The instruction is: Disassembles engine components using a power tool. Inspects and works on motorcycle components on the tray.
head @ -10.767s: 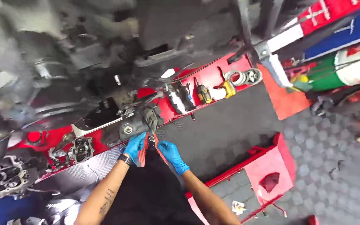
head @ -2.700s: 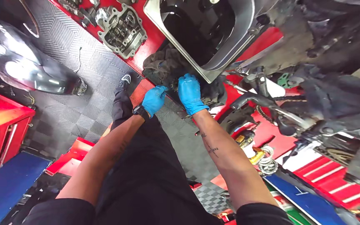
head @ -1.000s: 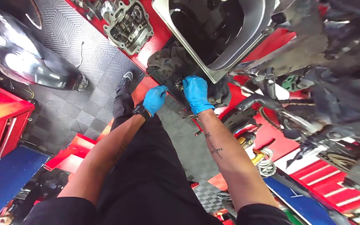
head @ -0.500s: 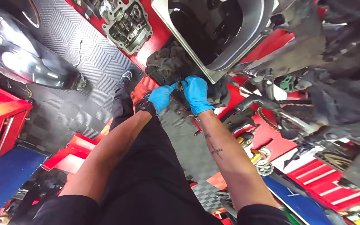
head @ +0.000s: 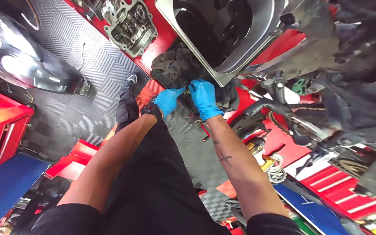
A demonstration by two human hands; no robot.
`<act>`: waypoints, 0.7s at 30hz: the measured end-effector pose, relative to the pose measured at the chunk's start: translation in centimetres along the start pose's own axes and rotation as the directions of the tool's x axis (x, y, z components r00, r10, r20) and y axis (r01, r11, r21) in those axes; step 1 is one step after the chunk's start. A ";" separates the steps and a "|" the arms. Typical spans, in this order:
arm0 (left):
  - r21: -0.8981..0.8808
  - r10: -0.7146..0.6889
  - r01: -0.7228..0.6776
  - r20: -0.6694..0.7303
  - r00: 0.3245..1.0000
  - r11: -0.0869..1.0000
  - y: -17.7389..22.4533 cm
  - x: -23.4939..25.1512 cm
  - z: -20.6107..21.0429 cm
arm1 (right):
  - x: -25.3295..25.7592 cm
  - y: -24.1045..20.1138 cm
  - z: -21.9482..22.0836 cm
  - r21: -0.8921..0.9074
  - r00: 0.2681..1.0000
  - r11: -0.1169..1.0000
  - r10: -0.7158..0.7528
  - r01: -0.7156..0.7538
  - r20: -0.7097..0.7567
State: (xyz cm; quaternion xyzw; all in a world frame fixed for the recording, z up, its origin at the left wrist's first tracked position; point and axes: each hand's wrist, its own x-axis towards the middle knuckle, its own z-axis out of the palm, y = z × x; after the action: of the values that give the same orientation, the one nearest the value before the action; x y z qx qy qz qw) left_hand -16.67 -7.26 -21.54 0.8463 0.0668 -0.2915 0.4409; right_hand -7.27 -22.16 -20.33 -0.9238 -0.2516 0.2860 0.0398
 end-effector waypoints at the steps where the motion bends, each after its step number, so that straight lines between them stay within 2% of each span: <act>1: 0.001 -0.003 0.003 0.021 1.000 1.000 -0.2 0.2 0.0 | -0.1 -0.1 0.0 -0.008 1.000 1.000 0.002 -0.002 0.006; 8: -0.017 -0.028 0.029 0.045 0.999 0.999 -0.1 0.4 -0.2 | 0.8 -1.1 -0.4 -0.070 0.989 0.990 0.127 -0.122 0.072; 14: -0.037 -0.026 0.027 0.035 0.999 0.999 -0.3 0.5 0.0 | 0.4 -0.6 0.4 0.020 1.000 1.000 0.015 -0.015 -0.010; 21: -0.047 -0.013 0.014 0.028 1.000 0.999 -0.5 0.6 0.1 | 0.5 -0.7 -0.3 -0.017 0.999 1.000 0.008 -0.007 0.037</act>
State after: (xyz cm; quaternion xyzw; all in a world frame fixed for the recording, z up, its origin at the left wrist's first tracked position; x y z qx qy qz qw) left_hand -16.42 -7.14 -22.29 0.8311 0.0733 -0.3047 0.4595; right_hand -7.09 -21.32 -20.20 -0.9195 -0.2513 0.3011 0.0262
